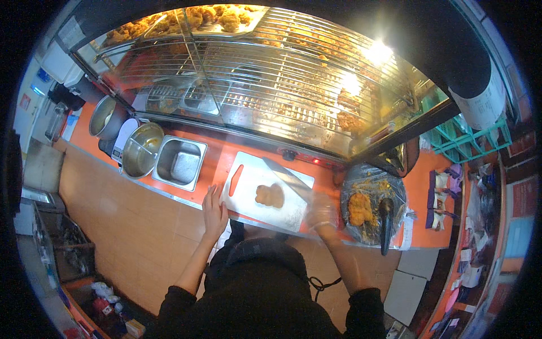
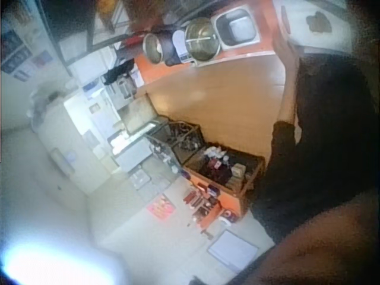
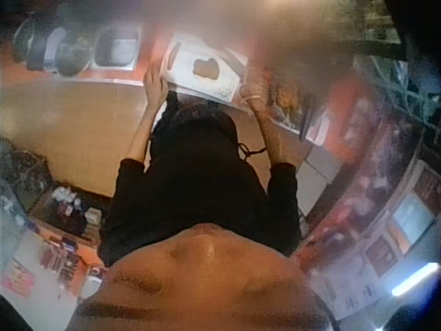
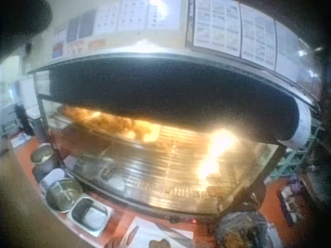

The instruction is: The person retrieves fried chicken from a heated display case using tongs, places it on a cutting board, and cuts it into smaller pieces. The pieces are then placed into a box, which is put into a plastic bag along with a side item. The person ties the bag and places it on the counter.

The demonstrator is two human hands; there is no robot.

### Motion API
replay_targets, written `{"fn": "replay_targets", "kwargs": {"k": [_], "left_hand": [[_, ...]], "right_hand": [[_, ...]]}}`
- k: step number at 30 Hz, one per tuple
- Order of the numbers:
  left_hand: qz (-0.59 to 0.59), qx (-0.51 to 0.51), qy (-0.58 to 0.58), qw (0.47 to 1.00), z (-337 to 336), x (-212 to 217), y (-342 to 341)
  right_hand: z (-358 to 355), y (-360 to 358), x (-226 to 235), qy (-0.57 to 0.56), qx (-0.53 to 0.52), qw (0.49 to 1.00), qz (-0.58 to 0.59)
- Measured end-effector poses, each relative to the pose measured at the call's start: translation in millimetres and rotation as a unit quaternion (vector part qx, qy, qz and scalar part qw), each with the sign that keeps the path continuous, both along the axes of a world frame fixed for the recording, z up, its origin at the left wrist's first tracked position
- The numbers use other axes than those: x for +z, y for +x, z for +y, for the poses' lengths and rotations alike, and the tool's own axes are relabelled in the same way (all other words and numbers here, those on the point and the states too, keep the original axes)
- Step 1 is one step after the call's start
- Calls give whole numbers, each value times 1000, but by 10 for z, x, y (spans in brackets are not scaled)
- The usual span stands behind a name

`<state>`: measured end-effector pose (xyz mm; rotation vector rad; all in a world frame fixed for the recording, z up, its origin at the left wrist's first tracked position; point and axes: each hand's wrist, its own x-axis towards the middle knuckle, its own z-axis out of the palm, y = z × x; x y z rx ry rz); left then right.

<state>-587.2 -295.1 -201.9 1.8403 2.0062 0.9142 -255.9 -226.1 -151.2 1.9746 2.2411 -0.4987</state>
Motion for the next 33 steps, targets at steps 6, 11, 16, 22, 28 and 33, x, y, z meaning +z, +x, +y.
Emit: {"fn": "replay_targets", "kwargs": {"k": [6, 11, 16, 22, 28, 33], "left_hand": [[18, -68, 37, 997, 259, 23, 96], [20, -96, 37, 994, 491, 192, 164], [42, -130, 52, 989, 617, 239, 250], [83, -250, 0, 965, 916, 79, 317], [12, -284, 30, 958, 981, -169, 317], [51, -264, 29, 963, 971, -158, 296]], "right_hand": [[-78, 263, -461, -25, -100, 993, -62], [-146, 297, -292, -52, -140, 988, 37], [-253, -93, 230, -249, -116, 955, 113], [-310, -347, 172, -269, -170, 944, 86], [-273, -427, 246, -257, -165, 950, 71], [-282, -607, 146, -271, -177, 944, 56]]}}
